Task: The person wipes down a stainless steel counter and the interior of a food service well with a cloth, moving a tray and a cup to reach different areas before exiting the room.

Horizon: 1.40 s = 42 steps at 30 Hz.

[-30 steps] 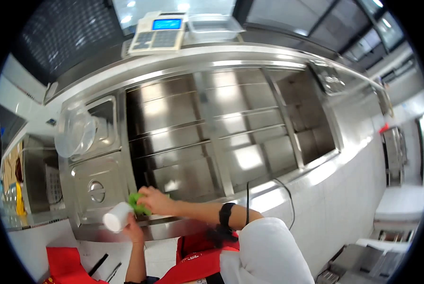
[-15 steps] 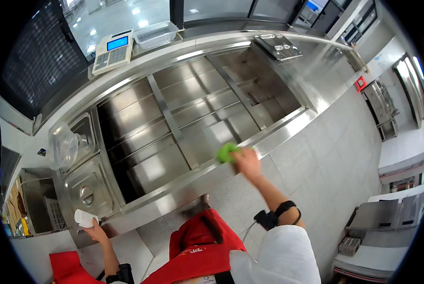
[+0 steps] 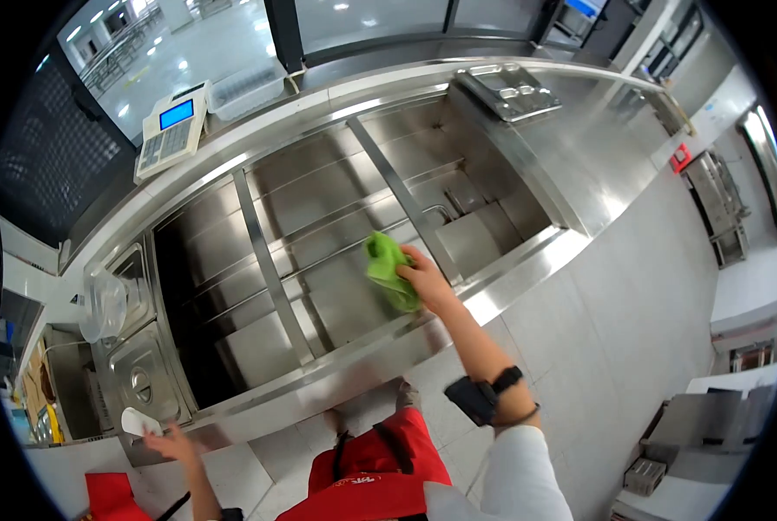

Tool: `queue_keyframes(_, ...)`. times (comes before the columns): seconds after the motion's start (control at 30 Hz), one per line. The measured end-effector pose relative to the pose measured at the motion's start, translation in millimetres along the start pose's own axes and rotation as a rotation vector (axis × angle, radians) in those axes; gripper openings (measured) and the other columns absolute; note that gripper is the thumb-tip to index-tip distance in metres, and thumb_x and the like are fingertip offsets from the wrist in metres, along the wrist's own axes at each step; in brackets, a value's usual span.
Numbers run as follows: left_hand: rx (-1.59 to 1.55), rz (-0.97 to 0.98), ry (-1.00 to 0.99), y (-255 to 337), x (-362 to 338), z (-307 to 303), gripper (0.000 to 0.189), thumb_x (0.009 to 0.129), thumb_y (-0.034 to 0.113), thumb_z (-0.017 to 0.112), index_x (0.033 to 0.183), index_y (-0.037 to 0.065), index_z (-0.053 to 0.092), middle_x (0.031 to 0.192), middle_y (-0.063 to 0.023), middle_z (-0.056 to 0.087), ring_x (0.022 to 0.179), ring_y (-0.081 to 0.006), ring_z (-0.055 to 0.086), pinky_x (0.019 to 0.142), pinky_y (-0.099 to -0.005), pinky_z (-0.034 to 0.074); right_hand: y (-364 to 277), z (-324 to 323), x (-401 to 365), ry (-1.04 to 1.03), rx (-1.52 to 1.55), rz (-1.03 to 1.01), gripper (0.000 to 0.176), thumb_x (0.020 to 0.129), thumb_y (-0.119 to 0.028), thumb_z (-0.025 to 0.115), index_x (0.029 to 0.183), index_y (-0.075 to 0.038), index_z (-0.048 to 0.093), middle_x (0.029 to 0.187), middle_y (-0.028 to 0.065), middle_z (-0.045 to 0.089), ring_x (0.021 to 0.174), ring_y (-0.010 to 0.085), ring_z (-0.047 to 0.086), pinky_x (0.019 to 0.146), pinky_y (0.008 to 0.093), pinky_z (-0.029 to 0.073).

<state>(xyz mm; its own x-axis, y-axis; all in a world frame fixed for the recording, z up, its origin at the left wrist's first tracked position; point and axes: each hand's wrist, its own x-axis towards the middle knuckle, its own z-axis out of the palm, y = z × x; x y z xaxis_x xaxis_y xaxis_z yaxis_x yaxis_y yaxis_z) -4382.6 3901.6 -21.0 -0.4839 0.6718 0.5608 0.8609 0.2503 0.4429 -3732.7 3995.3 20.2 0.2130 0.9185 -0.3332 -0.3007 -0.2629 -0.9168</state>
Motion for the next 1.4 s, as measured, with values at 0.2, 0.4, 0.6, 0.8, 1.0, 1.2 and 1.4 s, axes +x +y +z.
queue_keyframes(0.2,-0.193,0.227,-0.537,224,-103,29,0.061,0.079,0.01,0.063,0.132,-0.002,0.036,0.138,-0.0215,0.029,0.125,-0.0365,0.032,0.105,-0.0431,0.028,73,36,151,0.132,0.248,0.167,0.037,0.084,0.001,0.055,0.121,-0.004,0.055,0.104,0.0069,0.061,0.092,0.017,0.059,0.082,0.0292,0.048)
queue_keyframes(0.4,-0.303,0.021,-0.506,228,-104,54,0.058,0.078,0.007,0.059,0.13,-0.002,0.036,0.137,-0.0204,0.027,0.118,-0.0327,0.036,0.099,-0.0405,0.035,143,46,239,0.424,-0.882,-0.357,0.04,0.076,0.003,0.057,0.113,-0.012,0.06,0.109,0.0137,0.055,0.1,0.0321,0.055,0.086,0.0394,0.046)
queue_keyframes(0.6,-0.244,-0.019,-0.531,225,-101,58,0.062,0.078,0.021,0.061,0.129,-0.003,0.036,0.136,-0.0231,0.03,0.121,-0.0371,0.035,0.101,-0.045,0.032,172,84,266,0.479,-1.229,-0.174,0.029,0.079,-0.004,0.054,0.107,-0.012,0.052,0.101,0.0161,0.051,0.094,0.0361,0.053,0.08,0.0449,0.044)
queue_keyframes(0.8,-0.237,-0.028,-0.552,226,-100,60,0.063,0.077,0.024,0.061,0.129,-0.002,0.037,0.136,-0.0236,0.031,0.123,-0.0401,0.033,0.104,-0.0491,0.028,236,194,247,0.132,-1.254,-0.238,0.031,0.082,-0.008,0.05,0.113,-0.01,0.044,0.098,0.0203,0.049,0.087,0.0377,0.055,0.076,0.0455,0.046)
queue_keyframes(1.0,-0.197,0.007,-0.561,230,-98,58,0.057,0.081,0.024,0.059,0.128,-0.001,0.039,0.136,-0.0204,0.031,0.122,-0.0344,0.036,0.103,-0.0429,0.032,181,210,249,-0.337,0.182,0.521,0.025,0.088,-0.015,0.046,0.11,-0.009,0.056,0.094,0.007,0.062,0.085,0.02,0.061,0.078,0.0381,0.051)
queue_keyframes(1.2,-0.229,0.08,-0.554,225,-101,56,0.052,0.084,0.022,0.056,0.127,-0.003,0.04,0.136,-0.0184,0.032,0.12,-0.0333,0.039,0.103,-0.0412,0.032,30,117,219,-0.719,0.588,0.616,0.038,0.094,-0.034,0.046,0.117,-0.006,0.058,0.108,0.0079,0.064,0.094,0.0212,0.063,0.083,0.0376,0.053)
queue_keyframes(1.4,-0.272,-0.007,-0.527,237,-103,55,0.053,0.08,0.018,0.057,0.125,-0.004,0.041,0.135,-0.0204,0.032,0.123,-0.0353,0.036,0.103,-0.0438,0.028,-95,-84,180,-0.318,0.222,0.286,0.039,0.096,-0.029,0.044,0.127,-0.006,0.052,0.12,0.0099,0.059,0.106,0.0211,0.06,0.088,0.0375,0.051)
